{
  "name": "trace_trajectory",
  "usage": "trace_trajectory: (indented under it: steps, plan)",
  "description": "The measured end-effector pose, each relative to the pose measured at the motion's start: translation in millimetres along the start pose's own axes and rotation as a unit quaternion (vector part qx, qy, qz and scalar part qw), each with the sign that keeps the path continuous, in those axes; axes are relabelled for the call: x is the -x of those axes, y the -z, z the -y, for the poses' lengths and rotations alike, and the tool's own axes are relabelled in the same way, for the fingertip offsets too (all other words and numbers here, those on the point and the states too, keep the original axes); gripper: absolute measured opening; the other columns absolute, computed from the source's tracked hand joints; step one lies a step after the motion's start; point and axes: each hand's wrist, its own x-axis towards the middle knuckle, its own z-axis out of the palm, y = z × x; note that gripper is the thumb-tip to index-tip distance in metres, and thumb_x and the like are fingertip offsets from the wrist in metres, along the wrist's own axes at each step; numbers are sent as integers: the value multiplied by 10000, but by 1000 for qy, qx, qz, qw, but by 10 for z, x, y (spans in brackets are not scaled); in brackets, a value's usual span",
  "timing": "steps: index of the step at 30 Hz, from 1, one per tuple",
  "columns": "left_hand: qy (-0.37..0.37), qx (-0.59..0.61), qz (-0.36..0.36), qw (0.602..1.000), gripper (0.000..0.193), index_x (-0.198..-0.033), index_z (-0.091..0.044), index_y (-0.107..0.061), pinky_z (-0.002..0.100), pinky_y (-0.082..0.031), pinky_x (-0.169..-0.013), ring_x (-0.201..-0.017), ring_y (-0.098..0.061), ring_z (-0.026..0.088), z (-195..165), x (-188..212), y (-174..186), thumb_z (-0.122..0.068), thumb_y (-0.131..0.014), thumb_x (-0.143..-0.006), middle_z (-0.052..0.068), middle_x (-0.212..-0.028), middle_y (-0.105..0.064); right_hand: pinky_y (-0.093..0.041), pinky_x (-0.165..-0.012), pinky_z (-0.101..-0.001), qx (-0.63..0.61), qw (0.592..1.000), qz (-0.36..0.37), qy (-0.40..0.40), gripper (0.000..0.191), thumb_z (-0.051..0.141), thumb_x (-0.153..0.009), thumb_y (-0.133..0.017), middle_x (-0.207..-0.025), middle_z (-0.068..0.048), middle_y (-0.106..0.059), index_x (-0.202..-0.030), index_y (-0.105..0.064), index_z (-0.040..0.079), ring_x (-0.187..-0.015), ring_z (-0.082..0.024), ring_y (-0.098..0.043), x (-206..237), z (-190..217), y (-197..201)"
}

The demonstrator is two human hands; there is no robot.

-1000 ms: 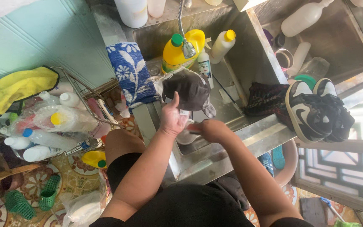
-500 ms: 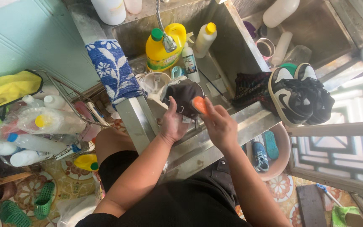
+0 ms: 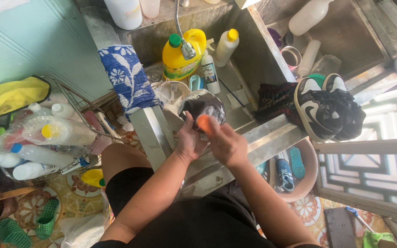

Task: The person scrubs a sneaker with an orange sponge at a stainless steel sink, then rinses it under the tap and sets it in a basin. They take a baseball cap from a plastic bag, wet it under running water, and scrub it with the sponge.

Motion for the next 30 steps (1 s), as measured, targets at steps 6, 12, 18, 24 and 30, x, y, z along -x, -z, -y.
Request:
trace_trajectory:
  steps: [6, 12, 18, 24, 30]
  plan:
    - [-23, -17, -10, 1000, 624, -1379, -101, -599, 410, -464, -1070, -1217, -623, 238, 29, -32, 163, -601, -438, -1043, 59, -1319, -672, -457, -501, -393, 6, 999, -14, -40, 594, 135, -881, -796, -754, -34, -584, -1441, -610, 199, -558, -243, -587, 16, 54, 7]
    - [16, 16, 264, 964, 753, -1298, 40, -608, 423, -460, -1137, -1255, -636, 305, 12, -4, 120, -679, -391, -1239, 166, -1332, -681, -466, -495, -380, -5, 1000, 16, 24, 581, 118, -861, -778, -760, -38, -580, -1415, -625, 206, -568, -228, -598, -24, 20, 33]
    - [-22, -35, 6, 999, 623, -1396, -50, -583, 416, -456, -1121, -1268, -609, 258, 33, 11, 5, -554, -431, -1064, 89, -1359, -663, -464, -489, -381, 29, 997, -23, -62, 541, 139, -884, -811, -751, -33, -592, -1399, -654, 195, -565, -226, -596, -58, 30, 90]
    - [-24, -48, 40, 998, 631, -1385, -62, -588, 433, -488, -1087, -1230, -643, 270, 1, 49, -20, -578, -430, -1059, 109, -1319, -668, -488, -507, -377, 32, 999, -3, -36, 570, 155, -870, -798, -789, -28, -625, -1414, -637, 217, -595, -232, -631, -55, 13, 57]
    - [-4, 27, 153, 988, 629, -1399, -32, -595, 429, -476, -1123, -1273, -629, 289, 10, 68, -49, -595, -420, -1181, 143, -1353, -671, -501, -524, -363, 1, 999, -14, -29, 597, 152, -893, -779, -838, -18, -655, -1454, -595, 240, -605, -205, -637, -55, -49, 17]
